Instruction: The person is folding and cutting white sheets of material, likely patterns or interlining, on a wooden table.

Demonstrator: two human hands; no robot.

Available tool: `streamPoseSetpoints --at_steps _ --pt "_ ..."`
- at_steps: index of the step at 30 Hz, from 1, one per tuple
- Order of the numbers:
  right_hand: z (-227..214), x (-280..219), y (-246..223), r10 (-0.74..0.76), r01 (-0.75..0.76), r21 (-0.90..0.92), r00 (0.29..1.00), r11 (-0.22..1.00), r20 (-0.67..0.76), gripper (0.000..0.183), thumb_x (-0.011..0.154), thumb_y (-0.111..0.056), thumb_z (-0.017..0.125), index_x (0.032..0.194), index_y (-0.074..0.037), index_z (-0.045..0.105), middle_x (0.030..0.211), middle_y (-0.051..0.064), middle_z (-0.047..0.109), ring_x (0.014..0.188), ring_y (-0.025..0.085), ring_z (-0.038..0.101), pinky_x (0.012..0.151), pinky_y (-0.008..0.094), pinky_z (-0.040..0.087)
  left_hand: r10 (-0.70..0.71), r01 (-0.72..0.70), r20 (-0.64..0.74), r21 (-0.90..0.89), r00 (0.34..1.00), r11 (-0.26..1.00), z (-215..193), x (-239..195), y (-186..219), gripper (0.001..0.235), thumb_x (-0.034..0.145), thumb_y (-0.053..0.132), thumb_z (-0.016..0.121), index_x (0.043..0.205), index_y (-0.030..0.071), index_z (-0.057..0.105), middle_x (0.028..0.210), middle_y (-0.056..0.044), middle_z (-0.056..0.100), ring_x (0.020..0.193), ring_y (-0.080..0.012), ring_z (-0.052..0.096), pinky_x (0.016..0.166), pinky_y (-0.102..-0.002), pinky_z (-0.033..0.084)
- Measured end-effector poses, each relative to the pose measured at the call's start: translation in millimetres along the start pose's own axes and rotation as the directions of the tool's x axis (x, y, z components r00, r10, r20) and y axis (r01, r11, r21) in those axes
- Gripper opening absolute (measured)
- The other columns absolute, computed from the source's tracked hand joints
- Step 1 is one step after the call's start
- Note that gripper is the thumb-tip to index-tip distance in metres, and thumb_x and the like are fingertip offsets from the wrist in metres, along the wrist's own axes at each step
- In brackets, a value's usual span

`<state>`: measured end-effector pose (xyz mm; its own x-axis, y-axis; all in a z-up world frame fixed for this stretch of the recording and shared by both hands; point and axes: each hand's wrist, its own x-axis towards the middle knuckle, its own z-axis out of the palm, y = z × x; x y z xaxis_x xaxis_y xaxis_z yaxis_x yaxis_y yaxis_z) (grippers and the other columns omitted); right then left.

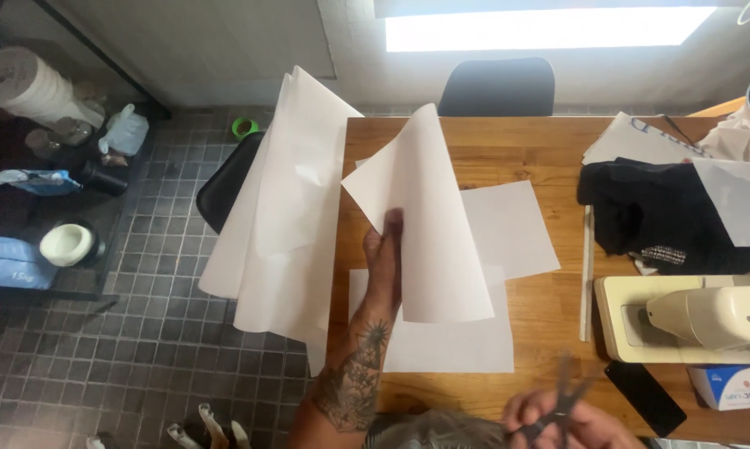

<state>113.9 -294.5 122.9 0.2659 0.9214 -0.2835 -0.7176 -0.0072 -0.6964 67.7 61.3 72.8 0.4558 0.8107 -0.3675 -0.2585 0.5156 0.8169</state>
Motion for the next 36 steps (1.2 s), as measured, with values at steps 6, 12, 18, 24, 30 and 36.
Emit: streamPoseSetpoints --at_steps 6,12,18,24,30,36 --pt "-26.6 50.9 -43.7 -0.171 0.050 -0.353 0.932 0.934 -0.320 0.064 0.084 -0.009 0.089 0.143 0.014 0.076 0.107 0.032 0.082 0.089 0.038 0.075 0.078 0.045 0.054 0.228 -0.249 0.163 0.123 0.960 0.961 -18.6 12.7 -22.9 0.074 0.098 0.059 0.078 0.150 0.006 0.073 0.138 -0.009 0.083 0.128 -0.0262 0.079 0.110 -0.042 0.064" --pt "-65.5 106.0 -37.0 -0.183 0.128 -0.255 0.962 0.958 -0.203 0.049 0.094 0.000 0.082 0.142 -0.002 0.075 0.129 0.018 0.068 0.110 0.031 0.067 0.099 0.049 0.053 0.291 -0.356 0.317 0.168 0.903 0.919 -23.4 -5.1 -18.3 0.066 0.104 0.057 0.077 0.149 0.008 0.074 0.140 -0.009 0.084 0.134 -0.0278 0.079 0.115 -0.043 0.065" --pt "25.8 119.1 -56.7 -0.028 -0.337 -0.459 0.782 0.822 -0.623 0.024 0.091 -0.016 0.096 0.106 0.000 0.086 0.104 0.013 0.086 0.101 0.026 0.075 0.097 0.040 0.051 0.216 -0.300 0.295 0.278 0.931 0.913 -33.3 -9.4 -12.0 0.064 0.101 0.056 0.078 0.143 0.008 0.080 0.138 -0.009 0.088 0.131 -0.0290 0.084 0.109 -0.043 0.071" --pt "0.8 120.8 -26.8 -0.158 -0.241 -0.547 0.798 0.802 -0.582 0.048 0.092 -0.024 0.102 0.065 -0.011 0.065 0.068 0.000 0.057 0.070 0.016 0.049 0.073 0.034 0.031 0.115 -0.218 0.290 0.349 0.950 0.911 -56.8 21.1 -34.0 0.068 0.101 0.060 0.075 0.148 0.011 0.078 0.135 -0.005 0.087 0.125 -0.0230 0.082 0.104 -0.038 0.068" --pt "-6.6 127.3 -17.3 -0.245 -0.176 -0.504 0.711 0.846 -0.660 0.045 0.093 -0.025 0.099 0.070 -0.010 0.063 0.064 0.001 0.048 0.065 0.017 0.041 0.067 0.035 0.029 0.025 0.203 0.609 -0.302 0.792 0.931 -64.2 -47.5 -61.3 0.122 0.094 0.085 0.063 0.182 0.006 0.036 0.180 -0.019 0.052 0.165 -0.0397 0.052 0.133 -0.056 0.049" --pt "-9.9 141.8 7.3 -0.130 -0.303 -0.424 0.665 0.854 -0.736 0.053 0.104 -0.026 0.092 0.069 -0.015 0.054 0.064 0.001 0.046 0.063 0.018 0.038 0.063 0.039 0.033 -0.301 0.364 0.257 -0.253 0.918 0.896 -33.1 -81.6 -138.6 0.075 0.105 0.041 0.074 0.166 0.000 0.059 0.164 -0.022 0.071 0.150 -0.0408 0.068 0.118 -0.060 0.059"
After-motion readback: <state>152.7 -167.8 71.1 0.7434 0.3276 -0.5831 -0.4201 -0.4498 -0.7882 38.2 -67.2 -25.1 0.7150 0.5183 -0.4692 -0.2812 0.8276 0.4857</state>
